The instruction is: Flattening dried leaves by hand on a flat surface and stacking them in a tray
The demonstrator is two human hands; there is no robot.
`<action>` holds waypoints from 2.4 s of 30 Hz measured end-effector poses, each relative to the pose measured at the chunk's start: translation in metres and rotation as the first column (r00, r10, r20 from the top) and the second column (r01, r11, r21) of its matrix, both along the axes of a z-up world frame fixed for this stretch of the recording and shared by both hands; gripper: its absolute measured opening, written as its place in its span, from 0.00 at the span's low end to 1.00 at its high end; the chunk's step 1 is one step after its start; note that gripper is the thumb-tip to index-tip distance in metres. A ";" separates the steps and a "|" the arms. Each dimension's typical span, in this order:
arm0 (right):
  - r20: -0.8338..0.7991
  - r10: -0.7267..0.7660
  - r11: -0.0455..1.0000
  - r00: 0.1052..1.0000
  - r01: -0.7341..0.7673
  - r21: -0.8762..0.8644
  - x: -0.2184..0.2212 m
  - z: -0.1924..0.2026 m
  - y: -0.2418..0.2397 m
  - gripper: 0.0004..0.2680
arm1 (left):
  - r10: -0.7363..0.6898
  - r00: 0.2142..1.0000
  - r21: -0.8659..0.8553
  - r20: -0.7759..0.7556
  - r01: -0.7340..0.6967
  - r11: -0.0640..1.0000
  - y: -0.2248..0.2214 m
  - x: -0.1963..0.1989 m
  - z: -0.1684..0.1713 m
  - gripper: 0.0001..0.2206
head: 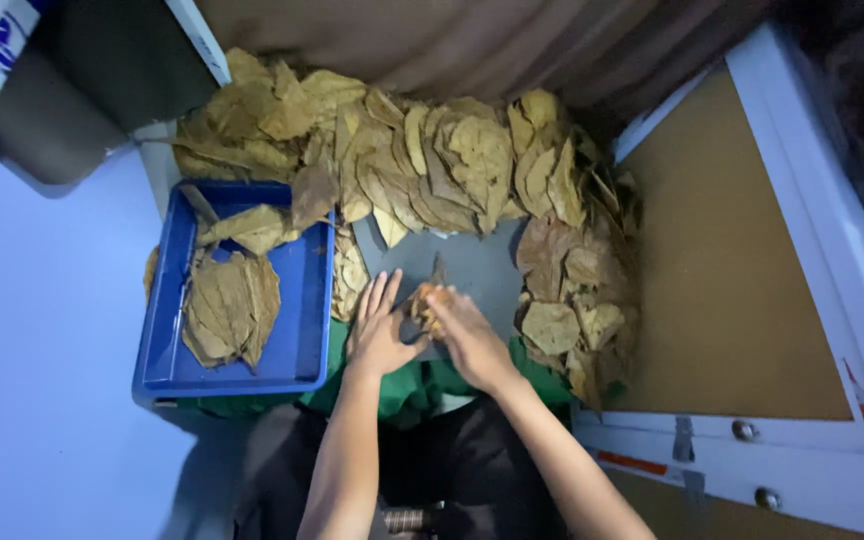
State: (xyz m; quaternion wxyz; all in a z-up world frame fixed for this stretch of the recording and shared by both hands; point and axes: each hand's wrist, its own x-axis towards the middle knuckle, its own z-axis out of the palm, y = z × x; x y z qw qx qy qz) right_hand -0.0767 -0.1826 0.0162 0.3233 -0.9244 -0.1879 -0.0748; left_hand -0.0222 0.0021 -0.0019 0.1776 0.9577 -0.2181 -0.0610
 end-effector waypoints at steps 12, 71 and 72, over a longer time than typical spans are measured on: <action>-0.064 -0.121 0.992 0.991 0.118 -0.045 0.038 -0.041 -0.009 0.22 | -0.006 1.000 -0.055 -0.015 0.005 0.998 0.002 0.003 -0.008 0.34; -0.046 0.034 0.998 0.998 -0.036 -0.046 0.023 -0.012 -0.009 0.23 | -0.160 0.986 0.092 -0.056 0.164 0.982 -0.002 0.028 0.000 0.26; -0.015 0.096 0.993 0.995 -0.097 -0.070 0.014 -0.021 -0.003 0.20 | -0.161 0.986 0.142 -0.032 0.164 0.976 -0.001 0.028 -0.006 0.24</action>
